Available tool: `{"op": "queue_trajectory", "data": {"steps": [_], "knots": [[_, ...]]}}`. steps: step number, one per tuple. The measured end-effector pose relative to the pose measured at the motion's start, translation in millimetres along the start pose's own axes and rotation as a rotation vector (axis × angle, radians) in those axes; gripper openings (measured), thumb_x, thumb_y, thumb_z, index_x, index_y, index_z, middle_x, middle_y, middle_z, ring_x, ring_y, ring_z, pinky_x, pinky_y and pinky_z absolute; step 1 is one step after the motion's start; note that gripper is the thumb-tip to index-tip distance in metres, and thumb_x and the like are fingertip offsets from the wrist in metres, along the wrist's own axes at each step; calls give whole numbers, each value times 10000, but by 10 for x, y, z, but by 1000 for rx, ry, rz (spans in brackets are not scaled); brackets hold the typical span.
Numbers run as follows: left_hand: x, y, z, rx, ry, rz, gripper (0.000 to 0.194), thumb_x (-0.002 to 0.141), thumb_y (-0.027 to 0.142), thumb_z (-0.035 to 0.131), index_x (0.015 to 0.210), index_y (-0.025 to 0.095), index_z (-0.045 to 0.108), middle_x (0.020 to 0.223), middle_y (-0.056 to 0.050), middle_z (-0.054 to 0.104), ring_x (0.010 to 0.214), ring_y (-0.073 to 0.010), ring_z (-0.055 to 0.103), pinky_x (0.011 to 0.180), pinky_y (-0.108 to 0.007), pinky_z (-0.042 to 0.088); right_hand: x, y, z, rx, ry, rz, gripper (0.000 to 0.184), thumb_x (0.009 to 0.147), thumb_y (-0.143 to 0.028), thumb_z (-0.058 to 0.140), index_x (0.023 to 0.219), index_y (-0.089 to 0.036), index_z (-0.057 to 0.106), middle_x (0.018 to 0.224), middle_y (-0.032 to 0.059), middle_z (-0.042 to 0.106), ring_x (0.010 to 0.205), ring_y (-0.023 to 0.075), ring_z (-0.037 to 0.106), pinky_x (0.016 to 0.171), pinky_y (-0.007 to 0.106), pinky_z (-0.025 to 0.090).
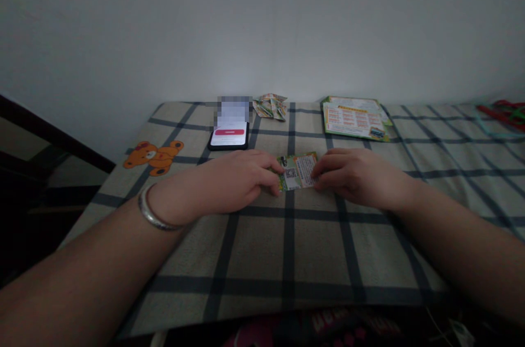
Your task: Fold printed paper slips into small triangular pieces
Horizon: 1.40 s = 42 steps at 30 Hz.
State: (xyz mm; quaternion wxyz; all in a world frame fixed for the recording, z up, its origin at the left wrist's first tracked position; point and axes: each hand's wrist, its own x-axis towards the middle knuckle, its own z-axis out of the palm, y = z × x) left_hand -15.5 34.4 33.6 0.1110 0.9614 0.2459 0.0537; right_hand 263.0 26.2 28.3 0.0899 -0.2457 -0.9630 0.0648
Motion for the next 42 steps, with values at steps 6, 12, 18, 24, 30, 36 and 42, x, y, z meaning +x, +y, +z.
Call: {"op": "queue_trajectory", "data": {"steps": [6,12,18,24,30,36,42], "knots": [[-6,-19,-16,-21,-18,6,369,809,32,479,895,270,747,1240,3,628,1102,-171,589,983,-338,457,-34,36,3,11,-2,15,255,886,-118,523,901,-240,746,1053,33,699,933,184,618,807,336,480],[-14,-35,0,-29,-10,7,373,812,36,476,904,272,749,1243,3,626,1098,-171,592,979,-332,460,-83,70,-27,-23,-4,56,290,879,-104,496,894,-242,750,1093,28,702,943,192,635,819,346,490],[-7,-35,-4,-45,-31,-11,379,796,23,472,885,261,753,1245,-3,622,1122,-182,587,1006,-353,449,-98,74,-51,-26,-41,65,280,885,-121,500,897,-244,752,1085,23,710,941,188,640,807,335,489],[-15,-64,-1,-88,-33,-28,372,792,28,474,878,260,752,1260,-2,615,1146,-189,575,1034,-370,434,-123,106,-41,12,-19,50,300,875,-105,492,903,-244,756,1100,28,711,961,185,644,845,337,487],[-43,-112,-9,-148,-34,4,356,749,11,488,864,234,740,1269,-14,608,1144,-176,575,1026,-335,437,-140,155,-12,44,3,45,274,836,-75,497,838,-219,731,1090,23,711,974,184,639,857,330,480],[-2,-14,20,-99,58,3,287,763,81,530,956,204,703,1145,-50,640,1086,-196,582,1001,-359,449,-5,10,66,33,38,-15,204,883,-150,528,964,-206,708,1053,45,695,978,198,590,855,340,470],[64,111,159,-10,106,13,317,809,140,549,1067,274,675,1227,-33,583,1204,-228,502,1074,-443,381,83,-38,180,-27,83,-49,270,902,-216,547,1132,-269,678,1058,59,646,962,203,552,823,349,463]]}}
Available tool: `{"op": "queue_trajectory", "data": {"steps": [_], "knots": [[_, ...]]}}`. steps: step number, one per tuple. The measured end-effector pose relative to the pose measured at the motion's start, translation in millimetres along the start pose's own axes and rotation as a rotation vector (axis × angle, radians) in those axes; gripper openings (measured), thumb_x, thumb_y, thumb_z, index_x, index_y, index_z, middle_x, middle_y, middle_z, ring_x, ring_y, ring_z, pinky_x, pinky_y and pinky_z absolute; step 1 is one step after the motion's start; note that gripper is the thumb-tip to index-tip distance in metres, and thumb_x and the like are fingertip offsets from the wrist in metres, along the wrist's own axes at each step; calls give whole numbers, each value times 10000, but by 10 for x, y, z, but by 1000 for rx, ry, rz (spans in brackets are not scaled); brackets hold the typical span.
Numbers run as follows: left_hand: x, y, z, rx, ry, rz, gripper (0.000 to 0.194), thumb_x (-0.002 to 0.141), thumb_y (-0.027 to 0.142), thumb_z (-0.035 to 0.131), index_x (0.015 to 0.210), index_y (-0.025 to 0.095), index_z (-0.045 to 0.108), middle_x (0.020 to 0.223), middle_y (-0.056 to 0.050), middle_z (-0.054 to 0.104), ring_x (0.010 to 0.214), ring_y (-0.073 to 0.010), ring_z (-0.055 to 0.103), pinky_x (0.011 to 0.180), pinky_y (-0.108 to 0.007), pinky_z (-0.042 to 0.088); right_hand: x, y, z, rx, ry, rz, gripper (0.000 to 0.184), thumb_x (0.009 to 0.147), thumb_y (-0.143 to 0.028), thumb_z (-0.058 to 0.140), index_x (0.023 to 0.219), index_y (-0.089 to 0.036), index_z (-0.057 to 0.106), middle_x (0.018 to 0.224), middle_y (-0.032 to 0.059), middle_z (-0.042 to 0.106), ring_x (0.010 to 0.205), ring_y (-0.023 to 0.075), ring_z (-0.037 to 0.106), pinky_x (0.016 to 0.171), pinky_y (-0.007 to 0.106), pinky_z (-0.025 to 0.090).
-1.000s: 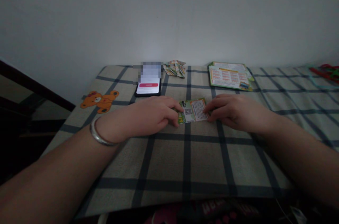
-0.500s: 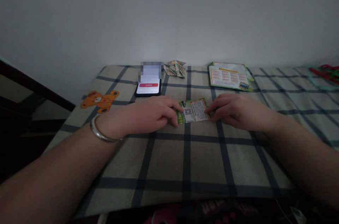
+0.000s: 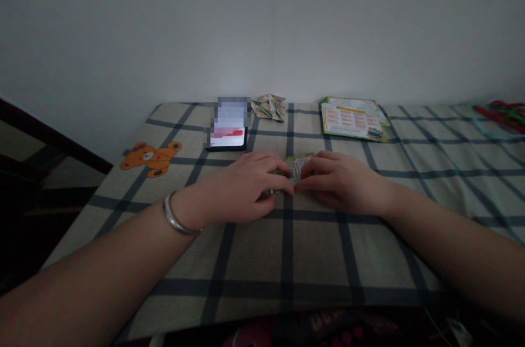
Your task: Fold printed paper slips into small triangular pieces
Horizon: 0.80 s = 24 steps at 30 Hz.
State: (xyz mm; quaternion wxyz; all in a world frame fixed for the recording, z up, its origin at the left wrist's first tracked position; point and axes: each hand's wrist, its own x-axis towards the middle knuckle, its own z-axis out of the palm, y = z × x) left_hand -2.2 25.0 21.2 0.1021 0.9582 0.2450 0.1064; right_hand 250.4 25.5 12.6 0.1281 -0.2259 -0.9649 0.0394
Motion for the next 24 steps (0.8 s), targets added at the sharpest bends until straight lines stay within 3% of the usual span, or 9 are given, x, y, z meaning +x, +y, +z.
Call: {"op": "queue_trajectory", "data": {"steps": [15,24], "knots": [[17,-49,31,179,44,142,224,908,188,487,1060,220,649,1178,-55,631,1154,-243,544,998,-434,446,-5,2,-9,-26,3,-43,259,912,-215,545,1139,-249,667,1145,55,652,1030,210,542,874,365,467],[7,-27,-37,6,25,72,292,829,77,505,1001,230,685,1196,-39,635,1134,-204,566,1005,-390,451,-3,-30,-105,34,-44,-2,185,900,-194,557,1019,-214,697,1147,57,665,1045,203,568,879,355,483]]}}
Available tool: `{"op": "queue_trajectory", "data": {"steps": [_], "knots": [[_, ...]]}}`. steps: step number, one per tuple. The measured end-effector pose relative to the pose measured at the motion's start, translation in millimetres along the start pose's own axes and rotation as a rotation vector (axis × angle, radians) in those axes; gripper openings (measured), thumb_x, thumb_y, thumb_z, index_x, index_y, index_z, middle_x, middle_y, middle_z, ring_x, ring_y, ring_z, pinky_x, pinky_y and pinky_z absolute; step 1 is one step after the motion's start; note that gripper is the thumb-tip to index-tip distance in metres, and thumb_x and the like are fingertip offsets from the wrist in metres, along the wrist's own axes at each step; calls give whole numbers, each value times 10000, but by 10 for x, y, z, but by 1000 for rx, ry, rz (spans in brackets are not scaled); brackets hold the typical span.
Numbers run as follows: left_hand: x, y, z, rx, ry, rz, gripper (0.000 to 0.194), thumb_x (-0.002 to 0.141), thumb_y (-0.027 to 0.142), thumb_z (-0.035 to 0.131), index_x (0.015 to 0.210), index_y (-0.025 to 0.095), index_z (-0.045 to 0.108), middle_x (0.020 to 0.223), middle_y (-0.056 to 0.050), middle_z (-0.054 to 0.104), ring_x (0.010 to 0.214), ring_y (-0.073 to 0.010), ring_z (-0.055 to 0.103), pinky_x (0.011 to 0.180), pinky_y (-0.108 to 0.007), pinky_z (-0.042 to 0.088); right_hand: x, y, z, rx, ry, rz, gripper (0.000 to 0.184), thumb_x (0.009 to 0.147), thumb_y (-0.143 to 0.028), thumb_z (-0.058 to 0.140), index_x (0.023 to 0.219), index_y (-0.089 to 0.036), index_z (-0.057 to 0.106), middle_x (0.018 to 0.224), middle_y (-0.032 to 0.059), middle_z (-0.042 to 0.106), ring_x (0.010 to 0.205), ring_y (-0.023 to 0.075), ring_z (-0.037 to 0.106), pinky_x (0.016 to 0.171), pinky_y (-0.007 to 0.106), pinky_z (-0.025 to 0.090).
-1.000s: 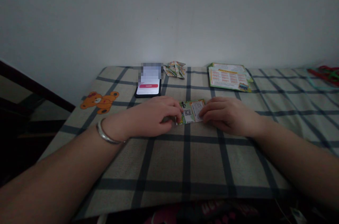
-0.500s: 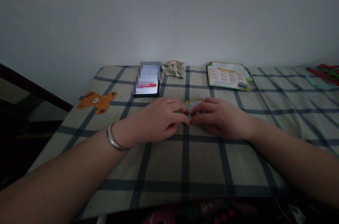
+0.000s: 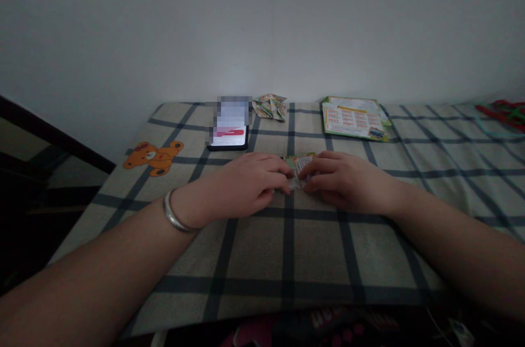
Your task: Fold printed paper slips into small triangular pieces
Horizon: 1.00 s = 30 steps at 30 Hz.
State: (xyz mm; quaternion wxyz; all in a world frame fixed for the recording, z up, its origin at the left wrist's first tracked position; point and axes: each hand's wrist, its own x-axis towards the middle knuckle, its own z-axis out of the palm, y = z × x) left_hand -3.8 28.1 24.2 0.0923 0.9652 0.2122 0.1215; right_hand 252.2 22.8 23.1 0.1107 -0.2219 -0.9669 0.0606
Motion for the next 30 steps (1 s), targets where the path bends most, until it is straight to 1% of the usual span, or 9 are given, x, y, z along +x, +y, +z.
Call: {"op": "queue_trajectory", "data": {"steps": [4,8,12,15,17,19,21,25,30], "knots": [[-25,-57,-52,-59,-10,-8,311,793,34,479,880,209,720,1184,-50,651,1102,-193,597,985,-360,471,-29,-4,-47,-9,-32,39,183,868,-167,564,982,-211,701,1160,58,666,1029,213,585,866,373,496],[-69,-140,-76,-91,-35,-19,330,798,35,475,816,226,743,1204,-25,656,1113,-179,602,994,-347,469,-62,11,-80,7,-59,52,208,822,-114,550,937,-201,700,1154,58,668,1016,215,592,867,380,496],[-100,-189,-88,-99,-58,-42,338,782,37,494,804,250,756,1205,-7,664,1113,-180,605,990,-358,474,-87,30,-100,27,-65,58,222,792,-102,527,916,-188,689,1150,66,671,1020,226,595,882,392,495],[-107,-191,-96,-121,-53,-35,320,747,22,511,793,231,749,1181,-17,672,1087,-182,614,976,-351,479,-99,46,-94,33,-57,69,254,761,-82,518,926,-188,680,1136,69,678,1026,226,598,896,393,492],[-102,-183,-95,-137,-44,-32,287,733,15,523,785,207,731,1161,-27,676,1070,-179,618,966,-334,481,-105,62,-81,39,-40,85,234,762,-82,513,902,-184,670,1098,76,685,1005,220,605,881,386,496],[-93,-170,-85,-137,-31,-32,233,753,40,549,831,190,710,1136,-39,681,1064,-180,617,969,-329,478,-109,81,-63,43,-19,111,172,792,-123,529,891,-178,658,1053,87,683,970,216,612,852,381,504],[-82,-153,-71,-110,-22,-43,186,782,111,607,931,187,687,1126,-48,678,1079,-192,608,986,-346,470,-109,100,-45,34,-5,144,155,814,-192,569,944,-175,651,1042,92,674,957,219,614,843,384,507],[-69,-118,-43,-6,-24,-71,335,796,264,705,1111,178,631,1195,-75,644,1131,-224,583,1003,-379,463,-100,125,-19,0,11,162,281,814,-271,623,1079,-176,631,1101,99,657,1017,238,603,892,412,497],[-55,-83,-3,93,-14,-50,256,824,211,642,1076,168,631,1143,-78,662,1048,-215,623,923,-350,504,-94,147,17,15,39,143,332,799,-250,632,1123,-181,619,1172,106,652,1072,243,605,933,425,492]]}}
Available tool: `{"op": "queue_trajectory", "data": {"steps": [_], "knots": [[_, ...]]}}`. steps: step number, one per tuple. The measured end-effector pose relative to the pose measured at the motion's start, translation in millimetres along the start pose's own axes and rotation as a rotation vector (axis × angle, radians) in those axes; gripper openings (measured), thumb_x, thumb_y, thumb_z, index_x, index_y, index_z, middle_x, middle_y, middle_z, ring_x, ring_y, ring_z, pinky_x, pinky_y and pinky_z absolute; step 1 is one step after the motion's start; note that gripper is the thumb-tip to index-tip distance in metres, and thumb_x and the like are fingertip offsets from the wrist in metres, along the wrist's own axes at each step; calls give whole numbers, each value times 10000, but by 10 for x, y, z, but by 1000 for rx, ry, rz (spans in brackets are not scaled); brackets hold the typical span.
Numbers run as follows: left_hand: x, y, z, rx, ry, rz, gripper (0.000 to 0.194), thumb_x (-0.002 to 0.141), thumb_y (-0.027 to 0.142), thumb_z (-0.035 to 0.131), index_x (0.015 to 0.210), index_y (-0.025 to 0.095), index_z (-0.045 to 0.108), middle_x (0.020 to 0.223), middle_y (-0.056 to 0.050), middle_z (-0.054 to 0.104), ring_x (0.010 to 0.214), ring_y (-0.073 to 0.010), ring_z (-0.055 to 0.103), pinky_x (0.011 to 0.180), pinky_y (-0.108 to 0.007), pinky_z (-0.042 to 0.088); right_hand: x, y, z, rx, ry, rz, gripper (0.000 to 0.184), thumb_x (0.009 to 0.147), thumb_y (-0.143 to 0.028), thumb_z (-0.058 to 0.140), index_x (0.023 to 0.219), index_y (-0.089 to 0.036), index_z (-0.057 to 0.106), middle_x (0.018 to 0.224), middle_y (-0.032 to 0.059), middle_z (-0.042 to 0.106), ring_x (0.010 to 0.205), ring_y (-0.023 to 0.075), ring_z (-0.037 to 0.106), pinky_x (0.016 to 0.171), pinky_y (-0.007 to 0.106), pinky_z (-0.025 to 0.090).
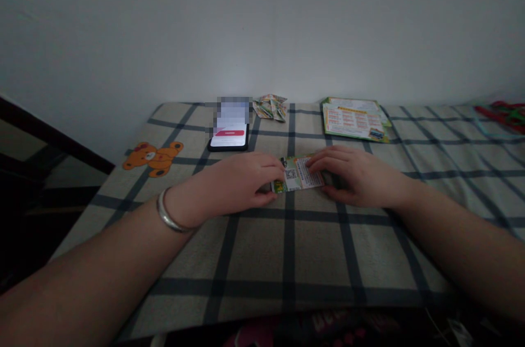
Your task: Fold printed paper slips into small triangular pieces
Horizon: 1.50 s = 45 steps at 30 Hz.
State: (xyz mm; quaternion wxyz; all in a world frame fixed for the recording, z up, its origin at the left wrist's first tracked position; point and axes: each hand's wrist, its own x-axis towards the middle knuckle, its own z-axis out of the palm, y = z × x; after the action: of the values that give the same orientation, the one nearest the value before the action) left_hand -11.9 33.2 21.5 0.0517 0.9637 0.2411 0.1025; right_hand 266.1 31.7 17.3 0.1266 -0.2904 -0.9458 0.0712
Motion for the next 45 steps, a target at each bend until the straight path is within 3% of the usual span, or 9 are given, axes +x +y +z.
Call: {"op": "queue_trajectory", "data": {"steps": [4,10,19,24,32,45], "knots": [[29,47,26,107,-12,-21,203,834,163,583,1028,139,640,1044,-92,683,960,-219,652,836,-338,531,2,0,23,-1,39,-6,348,791,-212,609,1136,-166,605,1205,119,649,1119,246,601,960,427,490],[49,31,48,200,63,-40,198,875,142,504,1023,127,635,941,-88,693,819,-205,661,726,-320,531,-1,-17,22,-22,47,-24,249,750,-135,589,996,-166,612,1204,121,656,1155,255,592,970,428,491],[40,-24,51,152,91,-13,217,857,122,505,1013,155,652,936,-71,698,888,-189,661,798,-303,544,-13,39,10,-18,122,-108,183,855,-126,548,982,-190,663,1171,76,697,1111,217,625,929,409,521],[46,-56,57,229,79,33,161,890,143,524,984,152,653,1010,-72,695,954,-208,650,837,-335,543,-34,5,-23,27,165,-151,152,844,-128,579,959,-184,661,1186,74,693,1268,244,520,1011,431,476],[49,-18,79,265,141,-30,195,958,207,477,961,163,667,959,-57,683,904,-192,628,800,-322,524,15,-109,-8,367,43,-131,152,911,-202,593,1010,-199,708,1011,52,743,967,155,670,874,322,534],[75,-40,120,53,155,-54,83,892,168,597,916,169,676,905,-31,673,901,-181,618,818,-302,487,4,-175,3,354,33,-6,185,922,-238,564,988,-171,723,909,63,736,831,151,676,750,276,525]]}}
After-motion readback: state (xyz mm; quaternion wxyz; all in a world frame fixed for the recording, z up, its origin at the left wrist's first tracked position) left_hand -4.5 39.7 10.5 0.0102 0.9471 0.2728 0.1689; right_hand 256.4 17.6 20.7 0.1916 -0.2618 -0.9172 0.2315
